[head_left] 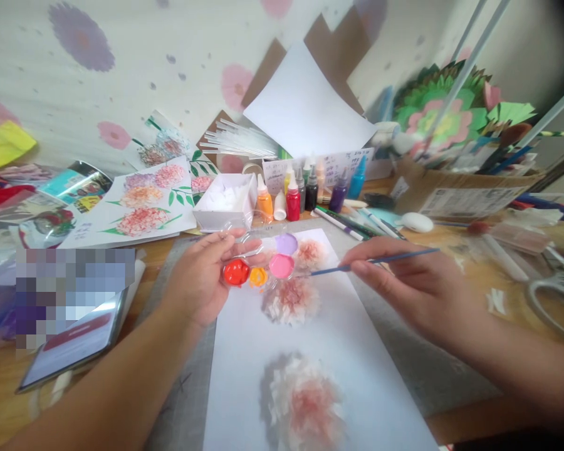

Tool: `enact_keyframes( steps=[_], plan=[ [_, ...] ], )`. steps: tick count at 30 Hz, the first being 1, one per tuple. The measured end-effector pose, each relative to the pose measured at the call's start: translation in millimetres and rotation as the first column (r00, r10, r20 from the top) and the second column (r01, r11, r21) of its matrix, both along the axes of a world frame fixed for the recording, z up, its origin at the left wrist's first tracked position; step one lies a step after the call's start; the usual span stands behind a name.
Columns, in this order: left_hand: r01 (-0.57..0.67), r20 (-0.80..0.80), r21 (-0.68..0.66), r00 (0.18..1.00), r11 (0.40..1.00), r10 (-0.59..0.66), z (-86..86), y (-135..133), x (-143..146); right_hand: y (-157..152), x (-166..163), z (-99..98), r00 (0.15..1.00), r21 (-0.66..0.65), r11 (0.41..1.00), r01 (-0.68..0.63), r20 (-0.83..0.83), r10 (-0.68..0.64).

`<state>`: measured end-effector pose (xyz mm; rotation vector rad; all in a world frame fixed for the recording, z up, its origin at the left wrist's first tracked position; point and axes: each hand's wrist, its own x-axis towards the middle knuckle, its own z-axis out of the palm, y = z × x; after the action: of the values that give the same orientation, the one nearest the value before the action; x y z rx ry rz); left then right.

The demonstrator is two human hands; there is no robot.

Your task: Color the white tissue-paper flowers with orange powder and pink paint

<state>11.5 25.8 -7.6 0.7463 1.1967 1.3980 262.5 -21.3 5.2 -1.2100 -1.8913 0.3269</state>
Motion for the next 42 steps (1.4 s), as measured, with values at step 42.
enact_keyframes(
  steps=[42],
  plan=[
    [0.05,0.031,-0.041,0.998,0.998,-0.049,6.3,-3,1,4,5,10.3,0.944,-0.03,0.979,0.2,-0.261,-0.201]
  ],
)
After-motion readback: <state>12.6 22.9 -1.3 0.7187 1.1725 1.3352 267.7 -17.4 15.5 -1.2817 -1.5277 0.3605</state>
